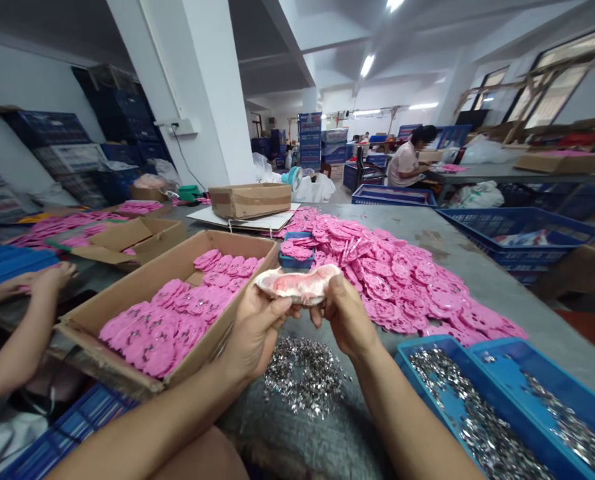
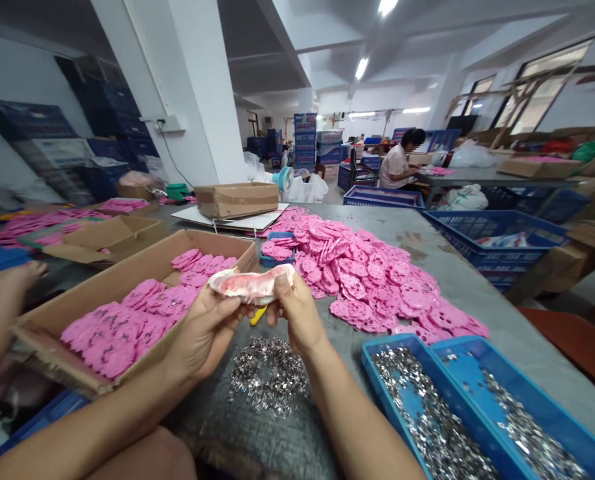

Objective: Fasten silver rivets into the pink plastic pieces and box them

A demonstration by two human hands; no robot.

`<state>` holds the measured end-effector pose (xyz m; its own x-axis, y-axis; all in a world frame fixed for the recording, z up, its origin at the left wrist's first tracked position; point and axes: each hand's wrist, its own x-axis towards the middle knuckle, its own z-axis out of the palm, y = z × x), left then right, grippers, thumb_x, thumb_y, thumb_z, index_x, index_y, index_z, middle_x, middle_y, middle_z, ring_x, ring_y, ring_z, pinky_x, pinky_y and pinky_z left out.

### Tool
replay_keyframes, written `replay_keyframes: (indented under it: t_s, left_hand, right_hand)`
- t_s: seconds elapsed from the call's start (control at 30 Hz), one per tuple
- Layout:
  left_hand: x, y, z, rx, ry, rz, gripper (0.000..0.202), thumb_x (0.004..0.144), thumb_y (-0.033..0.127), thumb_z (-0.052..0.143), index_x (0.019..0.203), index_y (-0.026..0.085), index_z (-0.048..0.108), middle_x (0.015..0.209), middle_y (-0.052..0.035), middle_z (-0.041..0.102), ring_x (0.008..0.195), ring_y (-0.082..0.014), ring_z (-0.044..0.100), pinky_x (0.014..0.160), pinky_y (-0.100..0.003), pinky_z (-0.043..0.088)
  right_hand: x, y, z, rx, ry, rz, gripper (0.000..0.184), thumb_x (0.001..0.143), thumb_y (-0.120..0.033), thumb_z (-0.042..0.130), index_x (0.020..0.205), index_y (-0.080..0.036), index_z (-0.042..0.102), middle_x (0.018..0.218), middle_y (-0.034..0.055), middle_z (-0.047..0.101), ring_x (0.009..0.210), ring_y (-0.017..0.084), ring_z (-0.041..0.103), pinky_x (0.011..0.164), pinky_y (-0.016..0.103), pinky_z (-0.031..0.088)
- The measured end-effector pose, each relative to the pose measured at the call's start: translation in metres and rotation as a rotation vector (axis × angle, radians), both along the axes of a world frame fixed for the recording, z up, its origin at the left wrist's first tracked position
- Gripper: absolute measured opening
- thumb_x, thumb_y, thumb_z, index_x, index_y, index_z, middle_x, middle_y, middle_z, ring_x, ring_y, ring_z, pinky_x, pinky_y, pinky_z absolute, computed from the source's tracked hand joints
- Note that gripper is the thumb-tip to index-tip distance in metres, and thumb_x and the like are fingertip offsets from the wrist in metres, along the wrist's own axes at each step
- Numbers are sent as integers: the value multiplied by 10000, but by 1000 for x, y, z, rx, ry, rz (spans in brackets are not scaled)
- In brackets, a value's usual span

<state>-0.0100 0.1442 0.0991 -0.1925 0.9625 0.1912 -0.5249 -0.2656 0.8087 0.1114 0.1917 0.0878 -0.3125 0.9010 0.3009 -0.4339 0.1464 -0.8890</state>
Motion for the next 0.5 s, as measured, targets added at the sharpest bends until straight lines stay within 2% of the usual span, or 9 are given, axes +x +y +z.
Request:
replay_keyframes:
  t_s: [0.13, 0.23, 0.5]
  left_hand:
    - [0, -3, 1, 18, 11, 41, 449, 583, 229, 835, 925, 153, 554, 862, -29, 656, 674, -98, 583, 587, -200, 495]
    - [-1, -5, 2, 18, 21, 61, 456, 595, 228, 827, 953, 154, 555, 868, -30, 657, 686, -101, 585, 601, -201, 497]
    - [-6, -10, 6, 31, 22, 5, 397, 636, 213, 807, 940, 156, 557, 812, -16, 649, 652, -100, 597, 590, -201, 509]
  right_hand:
    - [2, 1, 3, -56, 10, 92, 684, 652, -856, 498, 699, -175, 539, 431, -44, 486, 350, 71, 451, 357, 177, 369]
    - [3, 4, 5, -93, 12, 118, 719, 629, -884, 474, 640, -168, 542, 434, -27, 504, 355, 75, 465, 358, 181, 398]
    - [5, 3, 9, -67, 65, 79, 599, 727, -734, 571, 577, -154, 571, 438, -1, 549, 357, 67, 457, 359, 172, 389]
